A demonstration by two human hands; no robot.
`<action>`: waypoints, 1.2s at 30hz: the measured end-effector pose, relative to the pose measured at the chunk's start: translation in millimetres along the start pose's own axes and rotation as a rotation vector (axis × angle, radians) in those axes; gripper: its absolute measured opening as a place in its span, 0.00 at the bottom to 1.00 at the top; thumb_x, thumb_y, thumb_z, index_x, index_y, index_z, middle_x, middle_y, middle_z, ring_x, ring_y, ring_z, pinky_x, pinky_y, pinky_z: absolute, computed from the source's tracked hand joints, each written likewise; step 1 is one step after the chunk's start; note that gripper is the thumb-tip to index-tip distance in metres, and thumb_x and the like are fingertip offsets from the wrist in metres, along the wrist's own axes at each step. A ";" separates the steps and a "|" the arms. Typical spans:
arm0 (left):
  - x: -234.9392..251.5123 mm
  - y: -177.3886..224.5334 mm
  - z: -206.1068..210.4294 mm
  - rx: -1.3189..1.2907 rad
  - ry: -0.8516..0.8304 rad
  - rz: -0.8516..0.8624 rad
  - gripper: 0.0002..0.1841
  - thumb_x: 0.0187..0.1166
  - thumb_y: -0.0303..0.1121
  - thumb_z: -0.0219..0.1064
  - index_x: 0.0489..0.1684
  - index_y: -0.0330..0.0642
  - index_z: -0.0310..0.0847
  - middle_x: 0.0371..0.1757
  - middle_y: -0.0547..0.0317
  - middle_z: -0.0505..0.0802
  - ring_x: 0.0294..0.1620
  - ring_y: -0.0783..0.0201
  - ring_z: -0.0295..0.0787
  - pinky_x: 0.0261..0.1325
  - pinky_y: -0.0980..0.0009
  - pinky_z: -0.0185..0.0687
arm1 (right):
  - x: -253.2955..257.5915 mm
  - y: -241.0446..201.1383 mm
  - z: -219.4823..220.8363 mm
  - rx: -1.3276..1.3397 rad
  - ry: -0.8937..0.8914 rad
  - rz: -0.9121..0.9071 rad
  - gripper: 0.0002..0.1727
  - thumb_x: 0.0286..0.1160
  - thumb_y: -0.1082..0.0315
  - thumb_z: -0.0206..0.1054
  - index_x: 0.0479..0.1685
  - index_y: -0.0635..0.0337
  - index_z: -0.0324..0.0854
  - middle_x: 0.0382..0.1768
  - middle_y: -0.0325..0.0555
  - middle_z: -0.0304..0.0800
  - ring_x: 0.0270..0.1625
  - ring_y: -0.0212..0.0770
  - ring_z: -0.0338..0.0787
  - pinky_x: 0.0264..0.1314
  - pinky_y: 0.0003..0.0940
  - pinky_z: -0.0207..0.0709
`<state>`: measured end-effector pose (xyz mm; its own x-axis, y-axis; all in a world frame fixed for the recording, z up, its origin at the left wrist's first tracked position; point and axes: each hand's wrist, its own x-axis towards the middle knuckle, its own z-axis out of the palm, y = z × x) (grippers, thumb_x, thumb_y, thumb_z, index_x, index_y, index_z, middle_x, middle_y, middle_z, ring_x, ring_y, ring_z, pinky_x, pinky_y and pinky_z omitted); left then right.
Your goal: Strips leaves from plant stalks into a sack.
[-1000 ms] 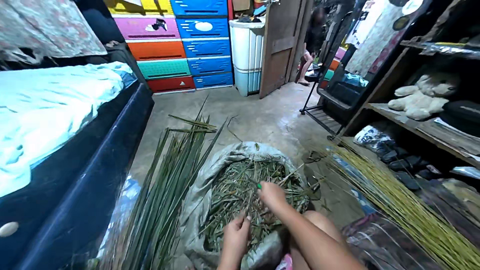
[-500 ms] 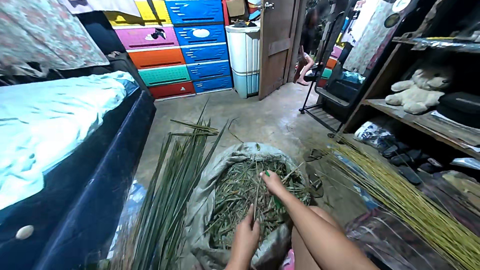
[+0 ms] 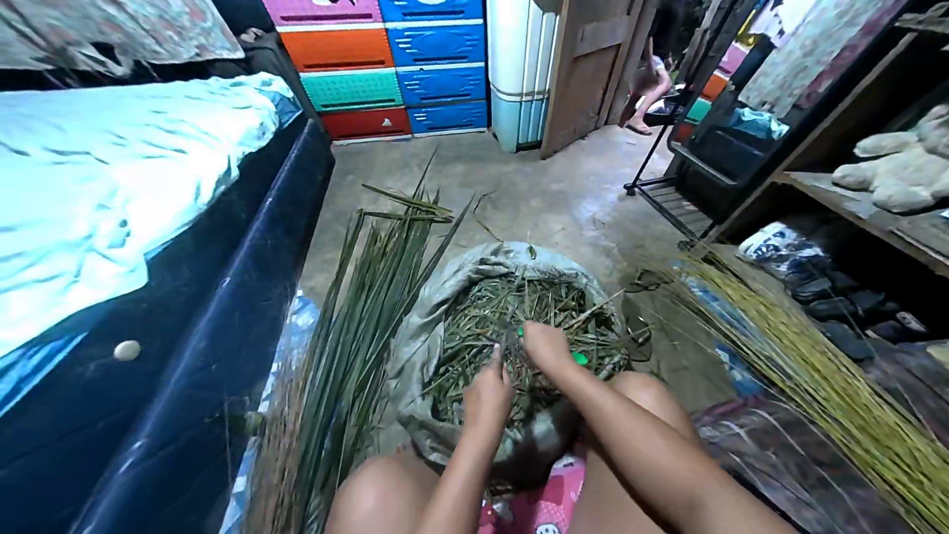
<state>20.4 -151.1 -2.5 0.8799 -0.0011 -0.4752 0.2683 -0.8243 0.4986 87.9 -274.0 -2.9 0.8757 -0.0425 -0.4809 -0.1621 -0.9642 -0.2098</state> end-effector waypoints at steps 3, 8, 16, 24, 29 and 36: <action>-6.9 1.6 8.0 0.021 -0.021 0.025 0.29 0.95 0.42 0.45 0.96 0.58 0.52 0.61 0.39 0.93 0.63 0.40 0.90 0.67 0.40 0.81 | 14.4 26.9 -11.5 0.142 0.061 0.072 0.19 0.88 0.63 0.55 0.66 0.64 0.82 0.67 0.62 0.87 0.72 0.62 0.86 0.68 0.65 0.77; -0.9 -3.0 1.7 0.013 0.009 -0.001 0.29 0.94 0.43 0.48 0.95 0.56 0.56 0.62 0.41 0.93 0.64 0.41 0.90 0.67 0.40 0.81 | -13.4 0.7 -3.6 0.109 -0.131 -0.049 0.20 0.89 0.59 0.56 0.66 0.64 0.83 0.64 0.64 0.88 0.69 0.63 0.87 0.68 0.67 0.78; -1.8 6.1 5.1 0.069 0.052 -0.022 0.29 0.93 0.40 0.49 0.95 0.55 0.57 0.65 0.42 0.92 0.66 0.41 0.89 0.66 0.41 0.82 | -10.1 -7.9 7.4 -0.034 -0.041 -0.008 0.19 0.89 0.63 0.56 0.69 0.62 0.80 0.66 0.61 0.89 0.69 0.63 0.88 0.66 0.65 0.80; -16.1 8.4 -1.0 0.091 0.079 -0.007 0.32 0.93 0.46 0.52 0.96 0.53 0.53 0.68 0.43 0.90 0.65 0.42 0.90 0.66 0.41 0.82 | -1.9 12.4 -12.1 0.128 -0.061 0.006 0.22 0.92 0.56 0.53 0.64 0.64 0.83 0.63 0.64 0.89 0.69 0.62 0.88 0.67 0.66 0.77; -9.2 -1.6 -9.7 -0.171 0.132 0.021 0.29 0.97 0.51 0.40 0.85 0.46 0.71 0.59 0.37 0.92 0.62 0.38 0.90 0.67 0.37 0.78 | -14.8 11.6 -10.7 0.212 -0.085 0.020 0.23 0.93 0.54 0.52 0.68 0.62 0.80 0.62 0.63 0.89 0.67 0.60 0.88 0.67 0.64 0.77; 7.0 -13.5 -6.0 -0.611 0.050 -0.024 0.19 0.94 0.39 0.54 0.74 0.37 0.75 0.42 0.48 0.92 0.29 0.60 0.93 0.37 0.61 0.93 | -39.8 -6.5 -6.0 0.055 -0.062 -0.182 0.21 0.91 0.54 0.54 0.63 0.60 0.82 0.57 0.60 0.91 0.64 0.61 0.90 0.63 0.64 0.79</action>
<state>25.3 -136.6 -8.3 0.8841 0.0519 -0.4643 0.4516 -0.3501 0.8207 56.8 -267.6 22.8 0.8635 0.1494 -0.4818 -0.0292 -0.9387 -0.3435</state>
